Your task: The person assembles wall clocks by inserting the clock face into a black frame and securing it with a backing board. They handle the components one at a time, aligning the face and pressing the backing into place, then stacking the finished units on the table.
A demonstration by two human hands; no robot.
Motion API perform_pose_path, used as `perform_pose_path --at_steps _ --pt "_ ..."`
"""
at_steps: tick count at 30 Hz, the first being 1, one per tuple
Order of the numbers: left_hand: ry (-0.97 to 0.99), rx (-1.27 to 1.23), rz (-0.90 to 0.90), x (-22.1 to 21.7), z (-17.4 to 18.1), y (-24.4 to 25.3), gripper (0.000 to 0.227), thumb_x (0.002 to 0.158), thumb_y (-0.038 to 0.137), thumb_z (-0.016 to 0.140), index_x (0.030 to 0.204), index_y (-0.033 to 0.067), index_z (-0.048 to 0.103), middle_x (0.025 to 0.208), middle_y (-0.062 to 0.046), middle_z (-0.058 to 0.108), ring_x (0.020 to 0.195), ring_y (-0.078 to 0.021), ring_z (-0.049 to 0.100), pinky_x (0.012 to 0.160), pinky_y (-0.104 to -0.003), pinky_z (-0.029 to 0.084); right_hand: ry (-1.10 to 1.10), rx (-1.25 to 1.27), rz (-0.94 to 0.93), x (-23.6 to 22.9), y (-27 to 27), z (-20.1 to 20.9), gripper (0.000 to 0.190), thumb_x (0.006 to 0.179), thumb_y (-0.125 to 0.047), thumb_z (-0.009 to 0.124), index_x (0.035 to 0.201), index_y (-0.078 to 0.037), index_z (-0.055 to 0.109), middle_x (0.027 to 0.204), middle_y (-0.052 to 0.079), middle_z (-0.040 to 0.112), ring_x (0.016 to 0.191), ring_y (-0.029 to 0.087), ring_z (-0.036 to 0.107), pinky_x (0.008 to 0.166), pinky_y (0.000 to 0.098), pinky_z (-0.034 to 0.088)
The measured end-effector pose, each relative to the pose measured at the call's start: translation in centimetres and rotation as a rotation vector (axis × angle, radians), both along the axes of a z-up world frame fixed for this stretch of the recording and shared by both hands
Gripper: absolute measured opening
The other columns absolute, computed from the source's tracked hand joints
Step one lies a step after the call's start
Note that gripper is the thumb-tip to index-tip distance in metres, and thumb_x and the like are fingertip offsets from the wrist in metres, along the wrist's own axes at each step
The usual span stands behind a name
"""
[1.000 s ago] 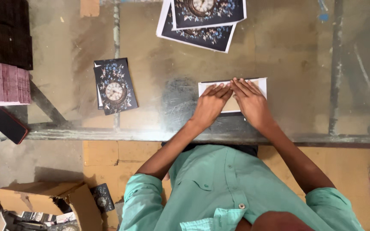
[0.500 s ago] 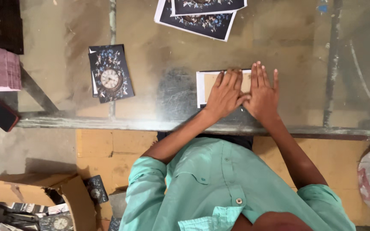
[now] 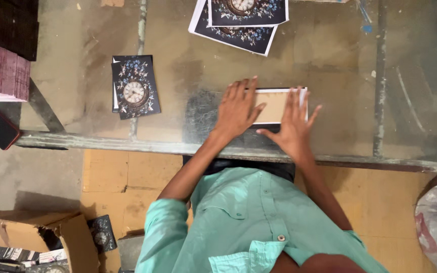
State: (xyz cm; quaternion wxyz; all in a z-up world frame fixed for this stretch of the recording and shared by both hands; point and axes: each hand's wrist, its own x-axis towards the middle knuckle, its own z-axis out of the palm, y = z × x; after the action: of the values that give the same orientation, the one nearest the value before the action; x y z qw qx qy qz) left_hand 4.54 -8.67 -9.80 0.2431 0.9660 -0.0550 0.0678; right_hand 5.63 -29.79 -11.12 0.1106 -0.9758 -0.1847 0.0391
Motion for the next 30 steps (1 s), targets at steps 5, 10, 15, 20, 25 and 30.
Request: perform_pose_path --at_steps 5,10,15,20,25,30 --pt "0.053 0.076 0.07 3.3 -1.3 -3.0 0.046 0.099 0.042 0.056 0.12 0.0013 0.065 0.104 -0.021 0.069 0.101 -0.0382 0.067 0.091 -0.051 0.051 0.057 0.251 -0.203 -1.7 0.1 -1.4 0.164 0.049 -0.08 0.087 0.167 -0.005 0.001 0.173 0.029 -0.002 0.159 0.052 -0.005 0.119 0.0731 -0.003" --pt "0.077 -0.311 -0.22 5.5 -1.8 1.7 0.038 0.102 0.034 0.065 0.077 0.0082 0.077 0.06 -0.017 0.067 0.055 -0.0354 0.067 0.06 -0.048 0.051 -0.078 0.723 -0.18 -2.4 -0.6 -1.8 0.148 0.065 -0.055 0.097 0.164 -0.009 -0.002 0.17 0.026 0.001 0.157 0.048 0.013 0.123 0.0647 0.021" --pt "0.379 -0.851 -0.361 3.1 -2.1 3.2 0.046 0.107 0.03 0.064 0.076 -0.0032 0.065 0.063 -0.002 0.057 0.064 -0.0069 0.051 0.059 -0.031 0.046 0.556 1.604 -0.102 -0.9 -4.0 -5.6 0.084 0.097 -0.01 0.081 0.16 -0.005 0.025 0.149 0.02 0.058 0.123 0.023 0.066 0.093 0.0296 0.057" --pt "0.435 -0.853 -0.371 2.1 -1.1 2.3 0.046 0.104 0.027 0.071 0.069 -0.0019 0.065 0.058 -0.002 0.054 0.055 -0.0079 0.05 0.051 -0.029 0.039 0.469 1.431 -0.278 1.9 -6.2 -8.8 0.02 0.116 -0.014 0.067 0.114 0.006 0.063 0.095 0.005 0.067 0.077 0.009 0.059 0.065 0.0203 0.046" --pt "0.58 -0.938 -0.444 3.0 -1.5 1.1 0.036 0.101 0.029 0.071 0.08 0.0 0.074 0.067 -0.003 0.069 0.053 -0.009 0.064 0.048 -0.025 0.053 0.514 1.463 -0.373 3.9 -5.4 -6.0 0.016 0.11 -0.015 0.063 0.112 0.001 0.066 0.098 0.004 0.07 0.085 0.008 0.064 0.076 0.0225 0.052" --pt "0.643 -0.897 -0.325 5.0 -2.3 -0.3 0.038 0.092 0.03 0.073 0.114 -0.0004 0.067 0.077 0.003 0.069 0.054 -0.0046 0.059 0.049 -0.022 0.05 0.599 1.593 -0.219 5.8 -5.6 -2.7 0.023 0.102 -0.012 0.068 0.123 -0.005 0.065 0.114 0.005 0.074 0.103 0.009 0.071 0.093 0.025 0.059"
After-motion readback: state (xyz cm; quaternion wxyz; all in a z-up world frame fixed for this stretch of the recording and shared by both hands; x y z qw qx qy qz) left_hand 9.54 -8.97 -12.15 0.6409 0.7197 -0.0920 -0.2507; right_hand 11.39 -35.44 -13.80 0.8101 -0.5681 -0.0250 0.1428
